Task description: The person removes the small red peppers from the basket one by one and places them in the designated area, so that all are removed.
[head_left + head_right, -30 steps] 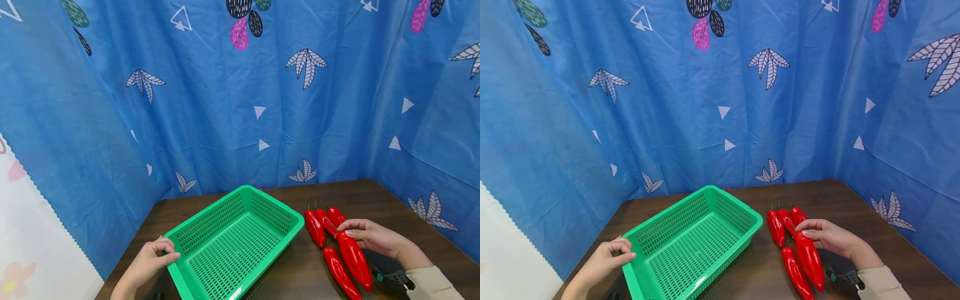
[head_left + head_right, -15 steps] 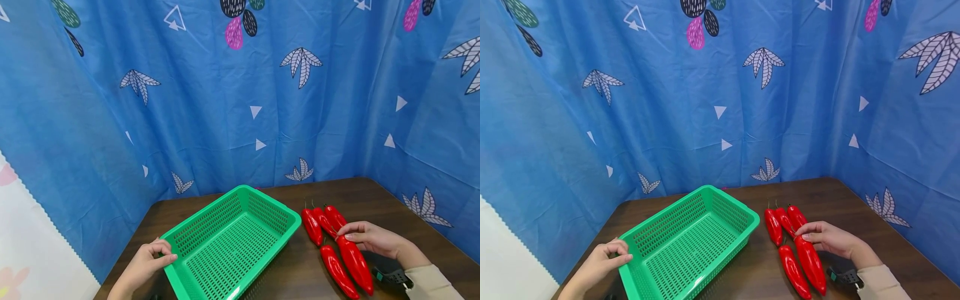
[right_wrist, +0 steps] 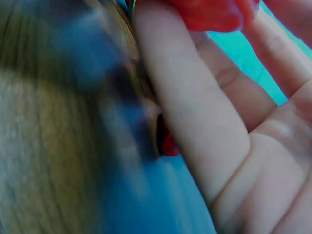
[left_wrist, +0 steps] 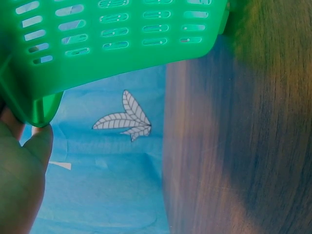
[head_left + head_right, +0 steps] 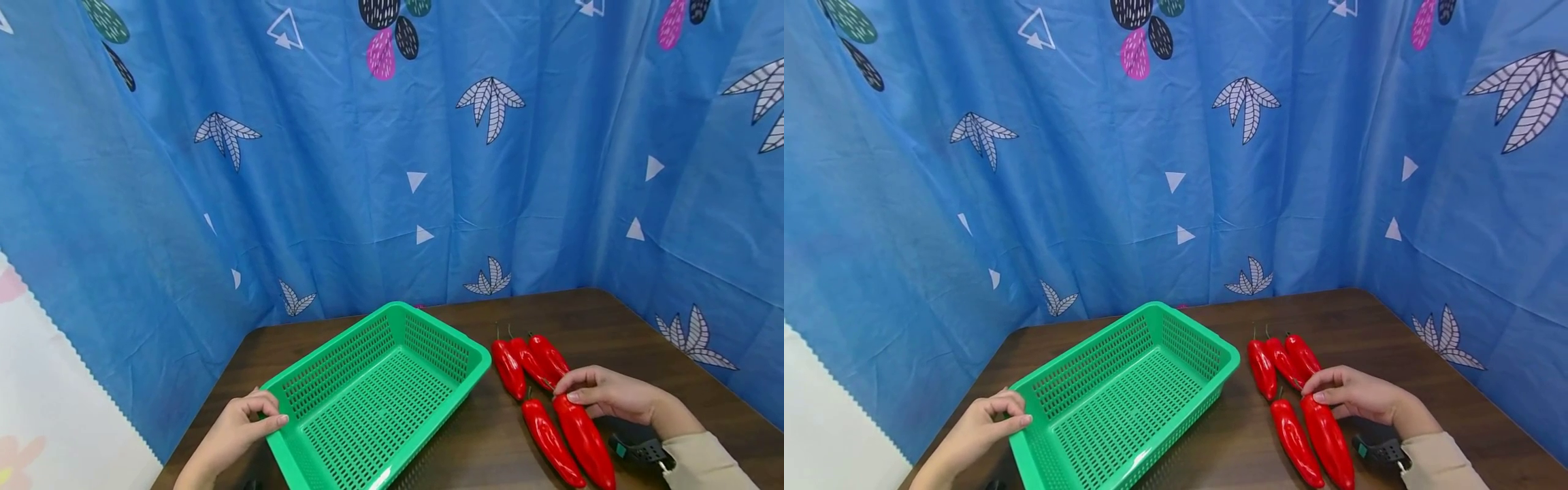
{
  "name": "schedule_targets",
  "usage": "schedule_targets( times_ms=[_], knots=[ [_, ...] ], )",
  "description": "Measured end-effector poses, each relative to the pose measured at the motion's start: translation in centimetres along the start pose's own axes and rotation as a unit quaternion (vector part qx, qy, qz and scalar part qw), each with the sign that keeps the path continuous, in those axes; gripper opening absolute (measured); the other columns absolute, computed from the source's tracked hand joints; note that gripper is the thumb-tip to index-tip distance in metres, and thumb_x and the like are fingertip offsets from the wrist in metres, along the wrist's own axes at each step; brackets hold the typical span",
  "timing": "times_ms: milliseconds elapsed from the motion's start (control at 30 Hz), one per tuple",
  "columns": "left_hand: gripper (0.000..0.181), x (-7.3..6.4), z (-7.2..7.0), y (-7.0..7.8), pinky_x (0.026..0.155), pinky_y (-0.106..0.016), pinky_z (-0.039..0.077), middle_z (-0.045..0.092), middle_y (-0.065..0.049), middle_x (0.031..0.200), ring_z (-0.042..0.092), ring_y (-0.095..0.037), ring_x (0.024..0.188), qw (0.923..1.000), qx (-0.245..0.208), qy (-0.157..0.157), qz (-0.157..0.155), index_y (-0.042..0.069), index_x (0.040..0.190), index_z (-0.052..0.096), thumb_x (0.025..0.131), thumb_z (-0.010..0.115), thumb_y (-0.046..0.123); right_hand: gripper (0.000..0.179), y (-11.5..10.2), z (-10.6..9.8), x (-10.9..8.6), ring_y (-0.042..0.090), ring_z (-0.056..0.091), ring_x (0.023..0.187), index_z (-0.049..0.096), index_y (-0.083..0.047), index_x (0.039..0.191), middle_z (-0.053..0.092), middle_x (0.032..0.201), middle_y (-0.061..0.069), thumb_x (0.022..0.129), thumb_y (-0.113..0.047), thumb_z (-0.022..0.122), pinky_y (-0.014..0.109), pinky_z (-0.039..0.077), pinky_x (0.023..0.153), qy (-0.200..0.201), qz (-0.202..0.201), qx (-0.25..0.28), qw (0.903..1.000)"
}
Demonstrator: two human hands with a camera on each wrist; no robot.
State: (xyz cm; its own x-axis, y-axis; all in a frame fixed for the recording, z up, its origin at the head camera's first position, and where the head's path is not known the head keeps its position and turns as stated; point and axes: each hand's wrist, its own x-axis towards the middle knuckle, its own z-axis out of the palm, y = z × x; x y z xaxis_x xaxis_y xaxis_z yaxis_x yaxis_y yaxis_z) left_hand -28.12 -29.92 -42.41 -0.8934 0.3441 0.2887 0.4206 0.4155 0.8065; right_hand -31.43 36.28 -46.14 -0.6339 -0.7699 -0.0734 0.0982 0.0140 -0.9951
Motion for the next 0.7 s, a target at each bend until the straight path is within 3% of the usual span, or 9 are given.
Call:
schedule_targets(
  times_ms=[467, 700],
  knots=[
    [0.019, 0.11, 0.19, 0.44, 0.102, 0.006, 0.021, 0.056, 0.003, 0.085, 0.057, -0.012, 0.087, 0.9996, 0.004, 0.002, -0.028, 0.002, 0.08, 0.065, 0.091, 0.072, 0.015, 0.031, 0.39, 0.04, 0.19, 0.01, 0.066, 0.099, 0.063, -0.002, 0.128, 0.068, 0.109, -0.005, 0.108, -0.008, 0.039, 0.035, 0.063, 0.094, 0.014, 0.02, -0.023, 0.9994],
    [0.019, 0.23, 0.13, 0.48, 0.101, 0.007, 0.02, 0.057, 0.003, 0.085, 0.057, -0.012, 0.086, 0.9996, 0.012, 0.002, -0.025, 0.003, 0.079, 0.065, 0.091, 0.072, 0.015, 0.031, 0.94, 0.15, 0.4, 0.01, 0.067, 0.099, 0.062, 0.002, 0.128, 0.069, 0.109, -0.005, 0.107, -0.007, 0.04, 0.035, 0.063, 0.094, 0.013, 0.023, -0.025, 0.9993]
  ],
)
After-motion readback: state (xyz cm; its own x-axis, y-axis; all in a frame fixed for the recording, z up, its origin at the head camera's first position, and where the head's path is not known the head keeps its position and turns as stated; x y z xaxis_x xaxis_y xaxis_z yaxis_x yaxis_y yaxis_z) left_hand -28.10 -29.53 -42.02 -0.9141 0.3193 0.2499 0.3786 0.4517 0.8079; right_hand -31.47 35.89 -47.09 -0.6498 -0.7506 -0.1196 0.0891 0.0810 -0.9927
